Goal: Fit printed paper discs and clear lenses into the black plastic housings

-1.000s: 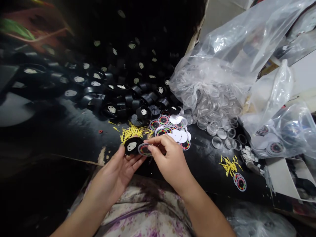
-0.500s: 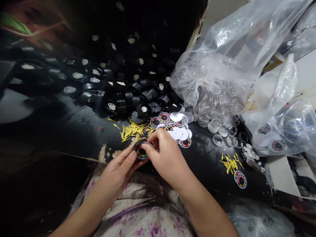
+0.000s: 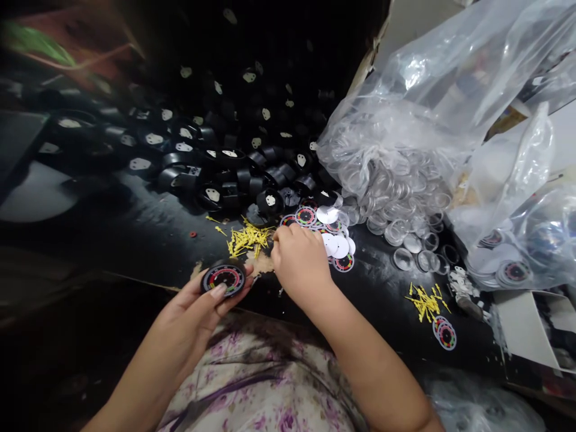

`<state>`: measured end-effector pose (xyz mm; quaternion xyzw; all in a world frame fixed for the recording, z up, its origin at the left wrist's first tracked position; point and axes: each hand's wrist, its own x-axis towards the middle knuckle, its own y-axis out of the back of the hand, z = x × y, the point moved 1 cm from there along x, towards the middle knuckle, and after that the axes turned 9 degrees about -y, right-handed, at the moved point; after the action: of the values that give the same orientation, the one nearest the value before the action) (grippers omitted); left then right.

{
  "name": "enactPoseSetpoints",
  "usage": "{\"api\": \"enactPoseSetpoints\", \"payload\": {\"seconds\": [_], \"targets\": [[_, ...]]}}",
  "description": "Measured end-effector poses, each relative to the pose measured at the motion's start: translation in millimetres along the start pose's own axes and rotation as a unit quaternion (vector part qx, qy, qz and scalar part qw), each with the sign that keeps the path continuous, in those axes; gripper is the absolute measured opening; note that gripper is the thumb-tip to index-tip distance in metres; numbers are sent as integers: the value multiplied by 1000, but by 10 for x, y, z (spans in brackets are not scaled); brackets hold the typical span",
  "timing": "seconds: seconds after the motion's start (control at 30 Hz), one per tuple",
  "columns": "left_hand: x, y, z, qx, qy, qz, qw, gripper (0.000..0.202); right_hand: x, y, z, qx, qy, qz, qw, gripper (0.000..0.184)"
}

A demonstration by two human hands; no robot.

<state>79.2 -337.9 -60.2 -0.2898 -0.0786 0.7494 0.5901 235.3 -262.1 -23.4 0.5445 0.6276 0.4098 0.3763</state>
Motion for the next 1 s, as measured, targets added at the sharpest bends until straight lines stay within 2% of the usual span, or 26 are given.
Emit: {"api": "enactPoseSetpoints", "payload": {"seconds": [0.1, 0.2, 0.27, 0.33, 0.4, 0.47, 0.6, 0.7, 0.77, 0.9, 1.0], "targets": [[-4, -33, 20, -21, 5, 11, 1000, 25, 201, -51, -19, -120, 19, 13, 992, 14], [26, -60, 11, -48, 14, 8, 999, 26, 265, -56, -31, -123, 20, 0, 992, 13], [66, -90, 13, -84, 34, 1, 996, 25, 217, -38, -35, -59, 23, -15, 998, 11], [109, -138, 23, -137, 76, -7, 988, 22, 110, -13, -39, 50, 36, -29, 998, 8], [140, -201, 32, -185, 120, -22, 975, 20, -21, 16, -41, 140, 49, -18, 989, 4], [150, -256, 30, -208, 132, -24, 969, 17, -140, 39, -40, 156, 67, 11, 985, 2], [107, -290, -4, -158, 56, -4, 986, 14, -270, 56, -23, 60, 101, 58, 991, 11], [70, -272, -14, -99, -6, -18, 995, 21, -308, 82, -3, 17, 104, 70, 992, 15], [67, -264, -9, -81, -29, -20, 996, 26, -333, 117, 4, 48, 92, 61, 993, 15], [93, -298, -33, -38, -48, -8, 998, 29, -392, 183, -14, 207, 66, 10, 976, 10], [91, -346, -104, 8, -32, -45, 998, 24, -419, 199, -33, 210, 44, 5, 977, 9]]}}
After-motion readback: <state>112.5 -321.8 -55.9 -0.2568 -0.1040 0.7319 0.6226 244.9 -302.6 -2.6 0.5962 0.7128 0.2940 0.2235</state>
